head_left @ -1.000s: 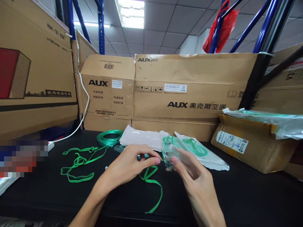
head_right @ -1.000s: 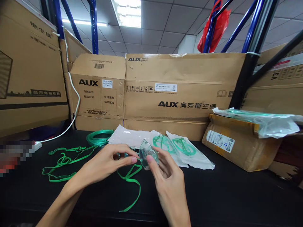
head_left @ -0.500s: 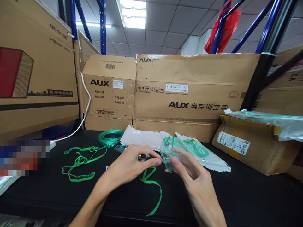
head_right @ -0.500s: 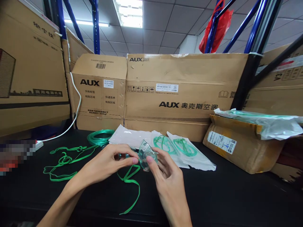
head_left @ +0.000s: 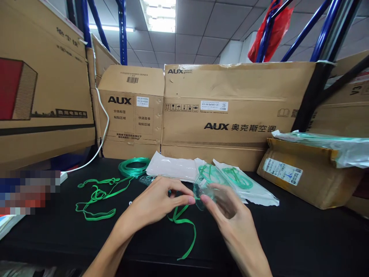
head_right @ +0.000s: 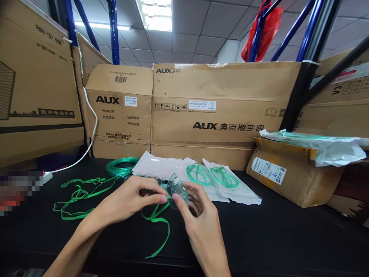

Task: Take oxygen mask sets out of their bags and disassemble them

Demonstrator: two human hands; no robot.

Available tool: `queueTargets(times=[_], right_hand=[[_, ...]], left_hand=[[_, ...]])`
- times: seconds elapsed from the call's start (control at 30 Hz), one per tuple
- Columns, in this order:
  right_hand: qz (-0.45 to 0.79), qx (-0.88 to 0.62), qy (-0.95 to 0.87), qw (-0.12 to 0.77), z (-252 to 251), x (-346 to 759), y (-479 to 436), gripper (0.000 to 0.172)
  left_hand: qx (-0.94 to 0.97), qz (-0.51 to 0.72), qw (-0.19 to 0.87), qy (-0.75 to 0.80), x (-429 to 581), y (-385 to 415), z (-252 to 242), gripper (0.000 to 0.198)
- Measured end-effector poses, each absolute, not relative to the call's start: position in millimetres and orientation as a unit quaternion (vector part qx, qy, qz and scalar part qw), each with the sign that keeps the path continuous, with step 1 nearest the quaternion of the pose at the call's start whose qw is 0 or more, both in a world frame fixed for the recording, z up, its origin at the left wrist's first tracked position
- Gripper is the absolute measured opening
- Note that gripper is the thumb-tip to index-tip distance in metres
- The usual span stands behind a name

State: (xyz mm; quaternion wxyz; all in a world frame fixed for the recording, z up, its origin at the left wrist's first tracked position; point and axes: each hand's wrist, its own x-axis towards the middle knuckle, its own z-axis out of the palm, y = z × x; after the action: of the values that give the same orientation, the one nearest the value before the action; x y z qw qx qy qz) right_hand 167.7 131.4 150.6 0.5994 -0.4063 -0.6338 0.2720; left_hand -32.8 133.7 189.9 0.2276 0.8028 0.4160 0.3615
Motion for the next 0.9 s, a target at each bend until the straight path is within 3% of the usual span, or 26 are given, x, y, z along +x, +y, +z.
queueTargets(times=[0.23,0.33,0.53,0.73,0.9], right_hand=[[0.269,-0.432,-0.694,0.510,110,198,125,0.023],[0.168,-0.478,-0.718,0.477,100,210,117,0.027],[-0.038,-0.395,-0.739,0.545,95,208,100,0.029],[-0.003,-0.320,-0.786,0.529,92,196,106,0.026],[0.028,-0.290,-0.768,0.571,89,186,110,0.023]], left_hand=[[0.815,0.291,0.278,0.417,-19,129,163,0.023],[0.801,0.300,0.282,0.434,-11,122,154,0.024],[0.783,0.304,0.249,0.483,-2,111,150,0.022],[0.783,0.336,0.226,0.471,-1,109,140,0.020],[0.801,0.340,0.171,0.462,-5,108,132,0.016]])
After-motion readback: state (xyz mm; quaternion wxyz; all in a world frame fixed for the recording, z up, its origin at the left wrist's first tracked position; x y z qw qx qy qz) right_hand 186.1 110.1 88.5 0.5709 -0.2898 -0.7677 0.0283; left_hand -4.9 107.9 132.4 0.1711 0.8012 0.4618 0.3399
